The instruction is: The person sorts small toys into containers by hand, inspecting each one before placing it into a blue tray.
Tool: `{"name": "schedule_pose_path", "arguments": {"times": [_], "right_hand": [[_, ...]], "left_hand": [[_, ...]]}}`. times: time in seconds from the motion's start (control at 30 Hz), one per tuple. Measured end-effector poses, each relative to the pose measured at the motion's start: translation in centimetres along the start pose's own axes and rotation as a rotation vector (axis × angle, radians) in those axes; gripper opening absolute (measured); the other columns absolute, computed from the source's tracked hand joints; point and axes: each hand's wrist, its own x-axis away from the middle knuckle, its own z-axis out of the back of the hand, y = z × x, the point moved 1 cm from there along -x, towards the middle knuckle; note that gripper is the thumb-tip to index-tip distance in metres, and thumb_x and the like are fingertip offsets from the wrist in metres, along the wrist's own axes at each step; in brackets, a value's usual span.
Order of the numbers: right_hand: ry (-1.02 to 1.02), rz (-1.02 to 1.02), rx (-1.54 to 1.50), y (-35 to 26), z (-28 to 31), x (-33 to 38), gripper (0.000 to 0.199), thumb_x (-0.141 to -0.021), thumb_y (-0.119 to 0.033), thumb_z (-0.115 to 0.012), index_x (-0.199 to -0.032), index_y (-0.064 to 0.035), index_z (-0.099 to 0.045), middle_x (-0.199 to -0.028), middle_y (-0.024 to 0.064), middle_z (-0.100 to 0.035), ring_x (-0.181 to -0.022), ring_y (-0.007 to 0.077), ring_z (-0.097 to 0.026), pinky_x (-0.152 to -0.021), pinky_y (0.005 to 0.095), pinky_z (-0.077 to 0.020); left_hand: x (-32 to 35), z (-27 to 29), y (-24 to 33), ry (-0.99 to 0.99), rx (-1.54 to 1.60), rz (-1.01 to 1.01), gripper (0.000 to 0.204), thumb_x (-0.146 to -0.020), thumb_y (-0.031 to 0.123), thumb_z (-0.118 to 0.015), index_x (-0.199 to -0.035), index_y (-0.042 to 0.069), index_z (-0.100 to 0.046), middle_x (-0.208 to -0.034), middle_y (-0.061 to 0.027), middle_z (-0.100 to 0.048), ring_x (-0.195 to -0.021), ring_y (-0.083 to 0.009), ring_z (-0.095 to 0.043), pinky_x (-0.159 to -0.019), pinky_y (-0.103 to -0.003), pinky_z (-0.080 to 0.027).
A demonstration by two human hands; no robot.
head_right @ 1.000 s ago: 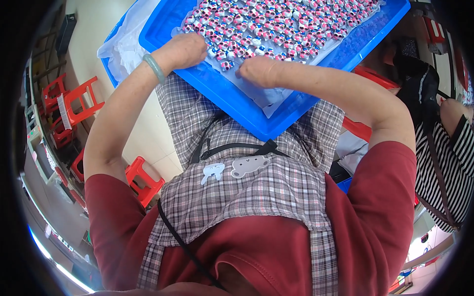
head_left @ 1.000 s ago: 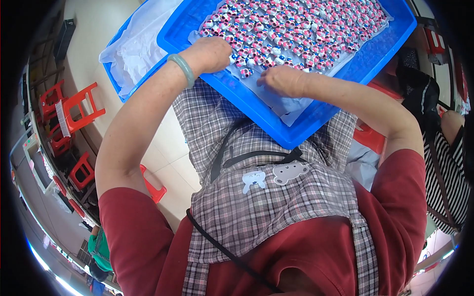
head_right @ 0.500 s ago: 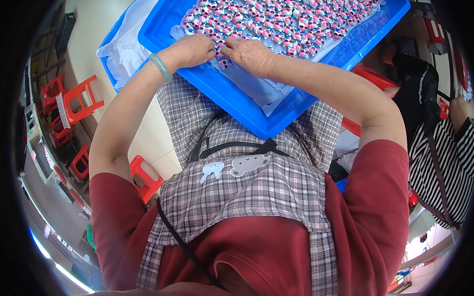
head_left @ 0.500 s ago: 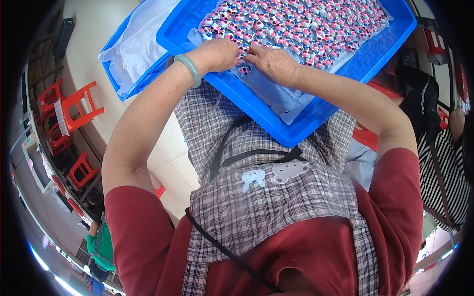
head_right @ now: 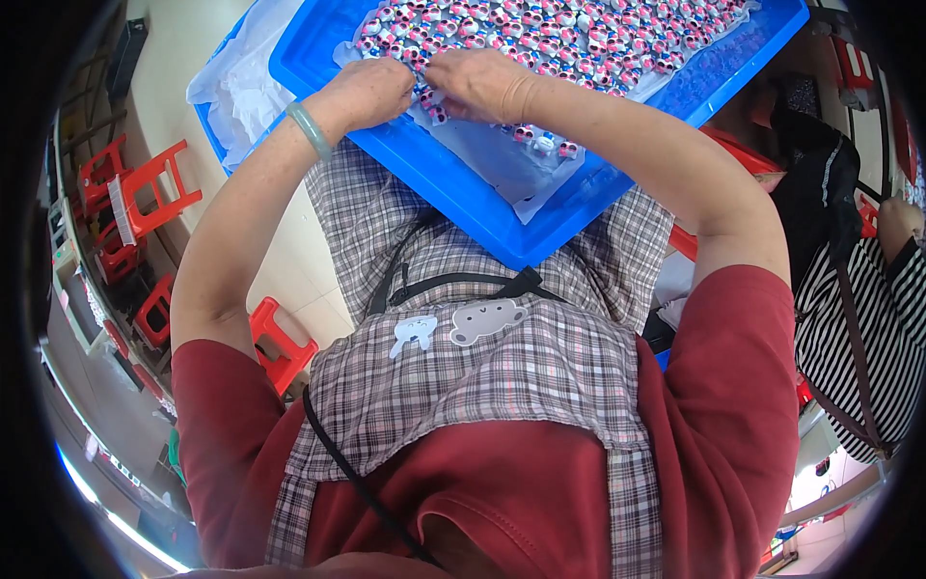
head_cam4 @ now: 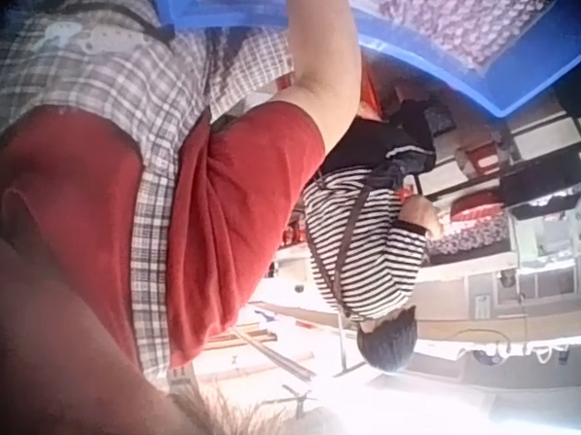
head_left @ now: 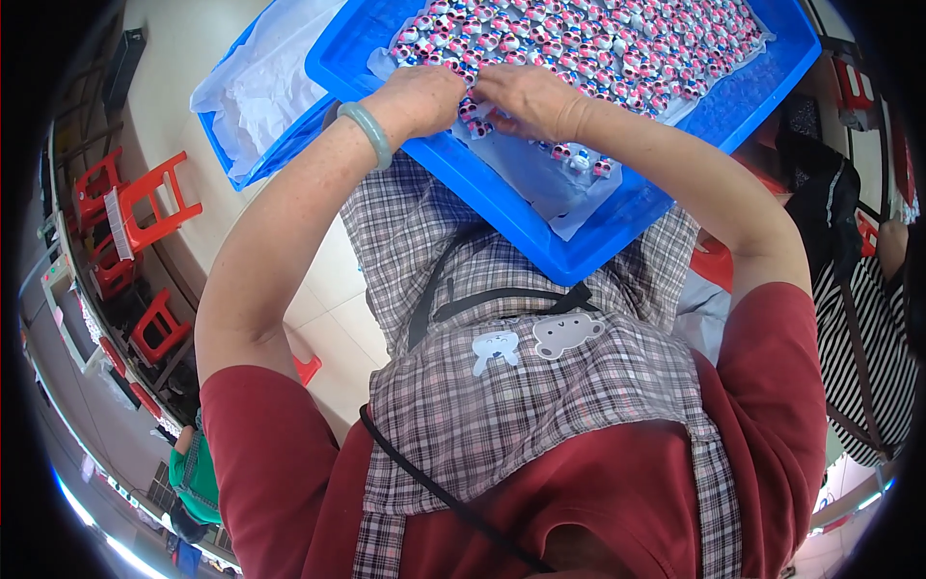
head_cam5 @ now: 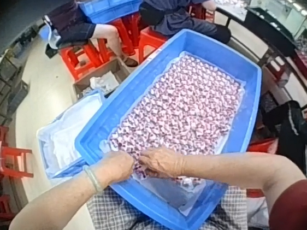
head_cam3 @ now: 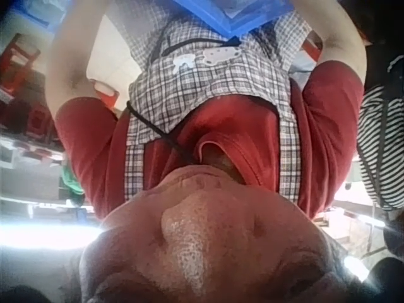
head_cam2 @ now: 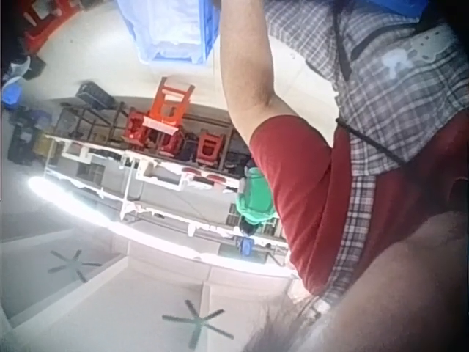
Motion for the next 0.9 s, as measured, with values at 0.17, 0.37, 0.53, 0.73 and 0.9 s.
{"name": "schedule_pose_path", "arguments": {"times": [0.17, 0.37, 0.53, 0.73, 0.9], "right_hand": [[-0.011, -0.292, -0.319, 1.3, 2.4, 2.1, 0.026, -0.086, -0.017, -0.065, -0.106, -0.0024, -0.060, -0.089, 0.0149, -0.069, -0.083, 0.0286, -0.070, -0.078, 0.0371, -0.0566], [0.002, -0.490, -0.248, 4.5, 4.9, 5.8, 0.030, -0.090, -0.028, -0.059, -0.107, -0.0046, -0.068, -0.084, 0.0125, -0.069, -0.080, 0.0228, -0.069, -0.077, 0.0362, -0.0554], [-0.054, -0.443, -0.066, 4.7, 5.7, 7.3, 0.037, -0.091, -0.030, -0.058, -0.113, -0.0019, -0.065, -0.077, 0.0174, -0.068, -0.070, 0.0251, -0.068, -0.070, 0.0393, -0.0561], [-0.202, -0.439, -0.044, 4.2, 5.5, 8.1, 0.029, -0.087, -0.018, -0.065, -0.110, -0.0005, -0.065, -0.090, 0.0188, -0.070, -0.077, 0.0277, -0.069, -0.076, 0.0388, -0.0567], [-0.236, -0.333, -0.081, 3.6, 5.0, 8.4, 0.026, -0.084, -0.011, -0.066, -0.109, -0.0015, -0.067, -0.103, 0.0164, -0.068, -0.089, 0.0291, -0.068, -0.086, 0.0392, -0.0552]], "left_hand": [[-1.2, -0.9, 1.8, -0.016, -0.053, -0.107, 0.020, -0.081, 0.020, -0.070, -0.092, 0.002, -0.070, -0.096, -0.0166, -0.071, -0.095, -0.0327, -0.069, -0.082, -0.045, -0.054], [-2.5, -0.1, 4.4, -0.118, -0.240, -0.264, 0.035, -0.074, 0.033, -0.081, -0.094, 0.006, -0.071, -0.096, -0.0108, -0.072, -0.096, -0.0284, -0.070, -0.083, -0.041, -0.055], [-3.5, -2.0, 4.4, -0.077, -0.386, -0.379, 0.023, -0.077, 0.024, -0.076, -0.097, 0.012, -0.075, -0.098, -0.0078, -0.073, -0.095, -0.0248, -0.071, -0.080, -0.038, -0.056], [-3.7, -2.4, 4.3, -0.045, -0.356, -0.396, 0.015, -0.079, 0.013, -0.067, -0.091, 0.010, -0.075, -0.094, -0.0087, -0.073, -0.092, -0.0246, -0.071, -0.077, -0.038, -0.056], [-3.9, -2.3, 4.1, 0.008, -0.273, -0.296, 0.014, -0.078, 0.015, -0.068, -0.089, 0.006, -0.070, -0.092, -0.0132, -0.072, -0.090, -0.0294, -0.071, -0.078, -0.042, -0.055]]}}
